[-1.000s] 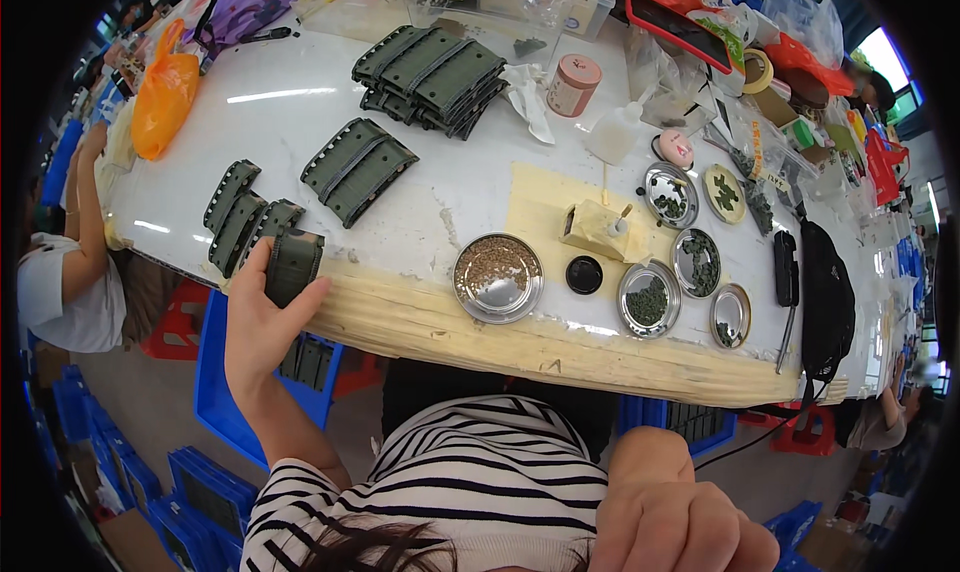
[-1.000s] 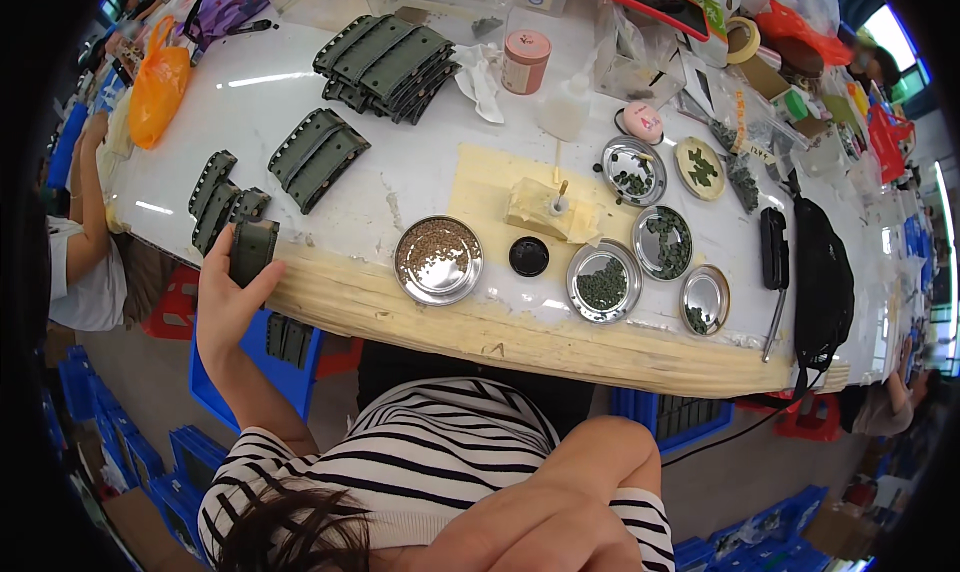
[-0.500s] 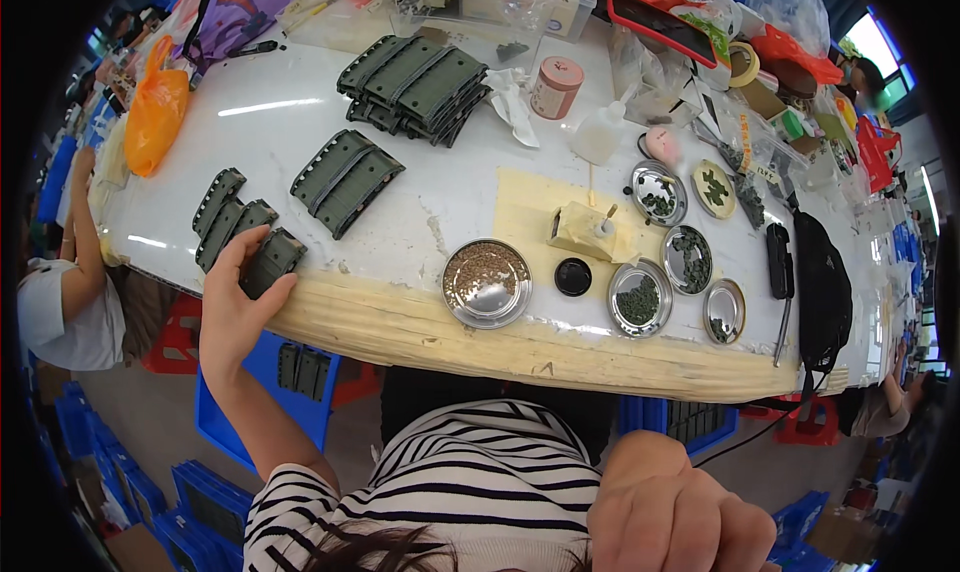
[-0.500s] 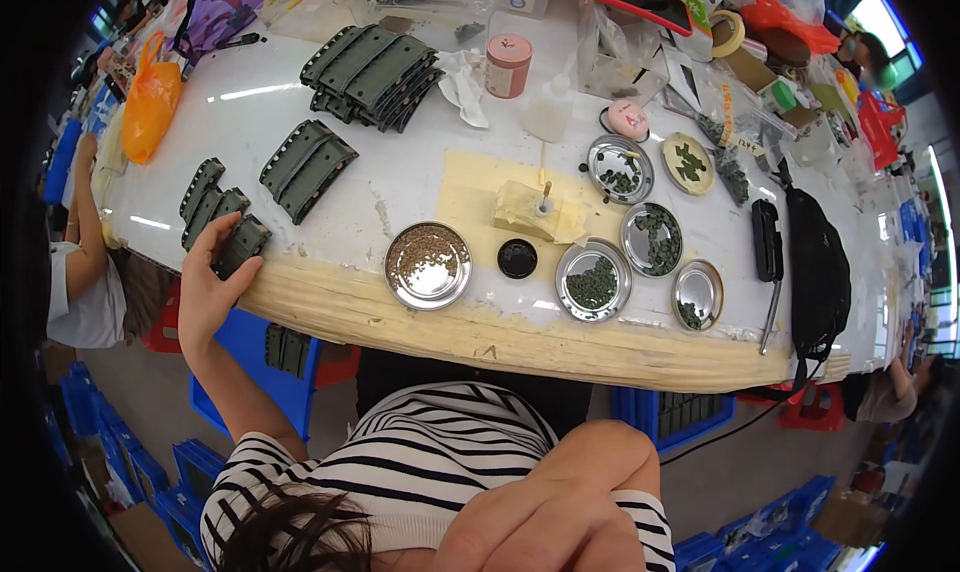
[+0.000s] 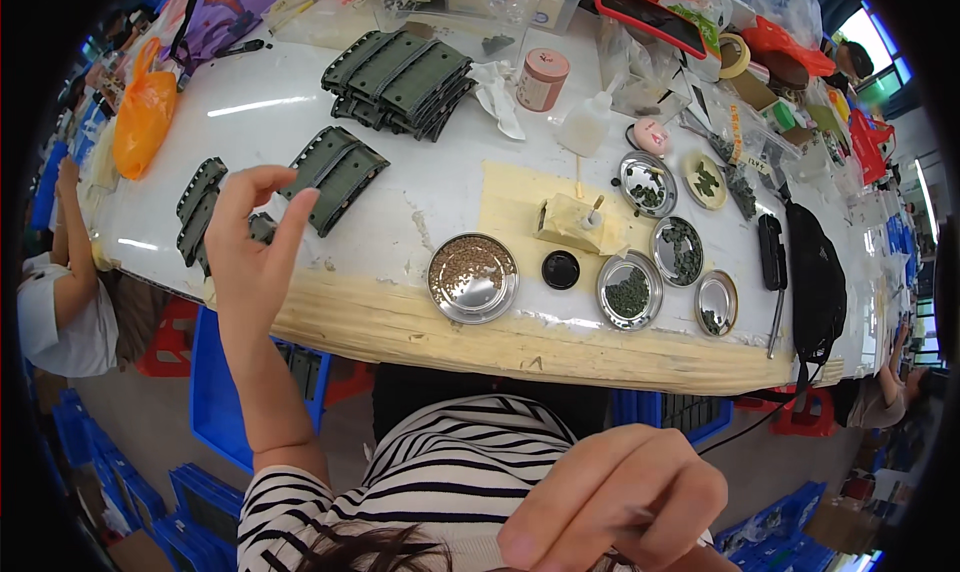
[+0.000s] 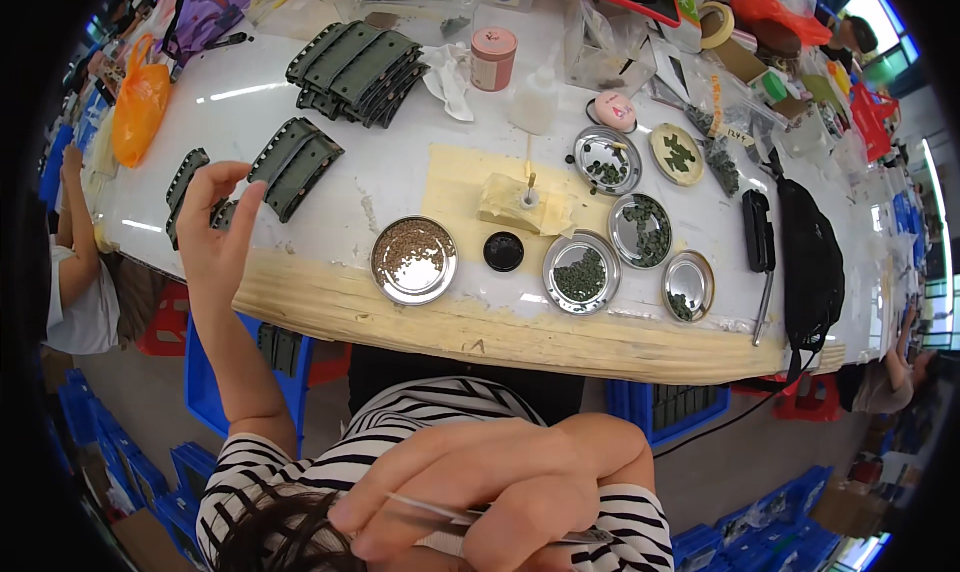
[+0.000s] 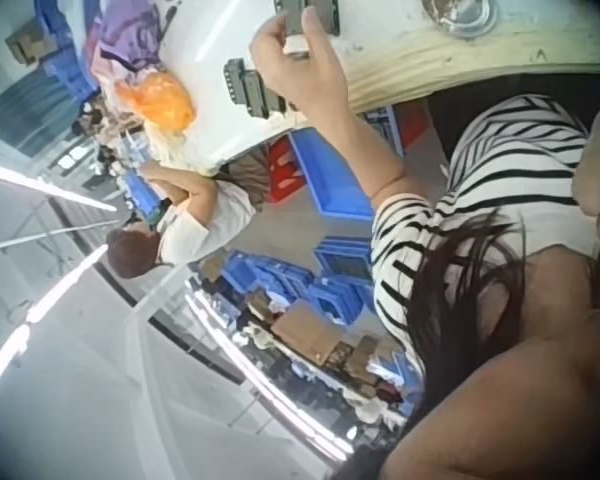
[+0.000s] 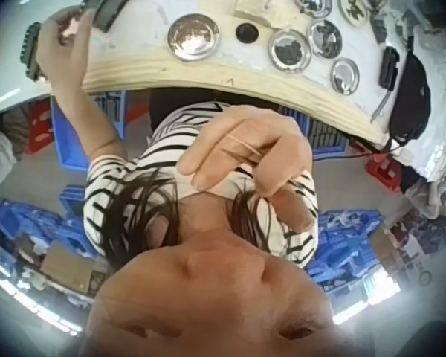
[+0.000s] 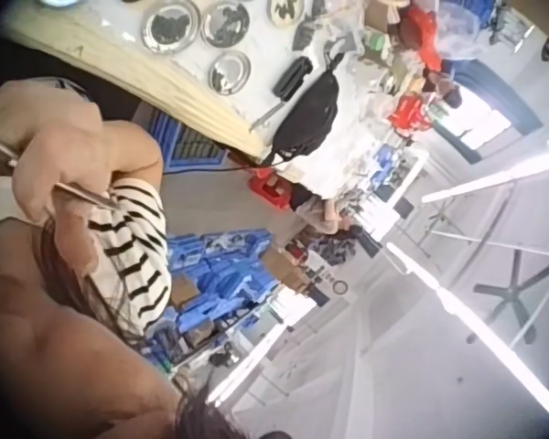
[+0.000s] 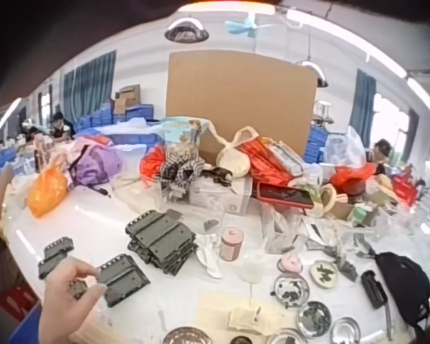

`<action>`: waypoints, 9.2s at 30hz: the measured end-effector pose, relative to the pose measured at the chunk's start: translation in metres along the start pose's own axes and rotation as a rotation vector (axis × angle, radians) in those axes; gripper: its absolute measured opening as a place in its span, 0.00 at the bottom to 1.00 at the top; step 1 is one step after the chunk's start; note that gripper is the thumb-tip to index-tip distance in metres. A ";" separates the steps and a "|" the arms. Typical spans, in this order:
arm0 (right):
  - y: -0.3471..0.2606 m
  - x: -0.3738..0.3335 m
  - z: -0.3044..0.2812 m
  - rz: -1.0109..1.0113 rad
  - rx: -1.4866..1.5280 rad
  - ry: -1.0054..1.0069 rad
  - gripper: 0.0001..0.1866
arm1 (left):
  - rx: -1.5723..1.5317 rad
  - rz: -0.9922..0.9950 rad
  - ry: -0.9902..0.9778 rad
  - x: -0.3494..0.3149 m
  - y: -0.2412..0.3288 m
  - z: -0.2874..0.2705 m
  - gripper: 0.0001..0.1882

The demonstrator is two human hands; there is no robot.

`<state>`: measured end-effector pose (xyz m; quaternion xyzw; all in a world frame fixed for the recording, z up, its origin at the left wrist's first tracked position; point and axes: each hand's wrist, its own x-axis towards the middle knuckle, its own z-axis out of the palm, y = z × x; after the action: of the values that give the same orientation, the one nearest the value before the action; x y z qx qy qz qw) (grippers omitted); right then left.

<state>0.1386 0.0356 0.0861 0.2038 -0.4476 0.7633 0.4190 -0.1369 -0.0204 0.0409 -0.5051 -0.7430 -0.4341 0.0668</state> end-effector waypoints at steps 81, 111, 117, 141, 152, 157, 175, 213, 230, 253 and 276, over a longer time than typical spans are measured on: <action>-0.047 -0.059 -0.130 0.347 -1.771 0.435 0.08 | -1.508 -0.690 -0.681 -0.078 0.105 0.072 0.06; -0.021 -0.032 -0.067 0.303 -1.039 0.266 0.11 | -1.501 -0.619 -0.656 -0.077 0.113 0.096 0.13; -0.019 -0.031 -0.068 0.272 -1.068 0.245 0.11 | -1.475 -0.563 -0.597 -0.080 0.114 0.099 0.12; -0.014 -0.034 -0.067 0.263 -1.119 0.276 0.11 | -1.380 -0.511 -0.502 -0.084 0.114 0.105 0.11; -0.012 -0.035 -0.068 0.279 -1.068 0.328 0.13 | -1.371 -0.575 -0.492 -0.088 0.113 0.109 0.16; -0.014 -0.034 -0.067 0.284 -1.068 0.314 0.13 | -1.555 -0.708 -0.633 -0.083 0.116 0.101 0.15; -0.013 -0.030 -0.067 0.251 -1.089 0.250 0.11 | -1.663 -0.735 -0.604 -0.084 0.117 0.103 0.13; 0.000 -0.036 -0.105 0.341 -1.595 0.303 0.07 | -1.978 -0.919 -0.391 -0.067 0.089 0.071 0.31; -0.007 -0.030 -0.097 0.269 -1.598 0.271 0.07 | -1.731 -0.946 -0.315 -0.065 0.087 0.068 0.19; -0.014 -0.018 -0.062 0.288 -1.193 0.114 0.09 | -1.661 -1.044 -0.389 -0.063 0.098 0.069 0.17; -0.012 -0.020 -0.058 0.242 -1.360 0.054 0.08 | -1.654 -1.055 -0.354 -0.064 0.101 0.070 0.16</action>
<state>0.1634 0.0790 0.0487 -0.1745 -0.8358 0.3594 0.3766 -0.0005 -0.0032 0.0222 -0.0552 -0.3352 -0.7077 -0.6194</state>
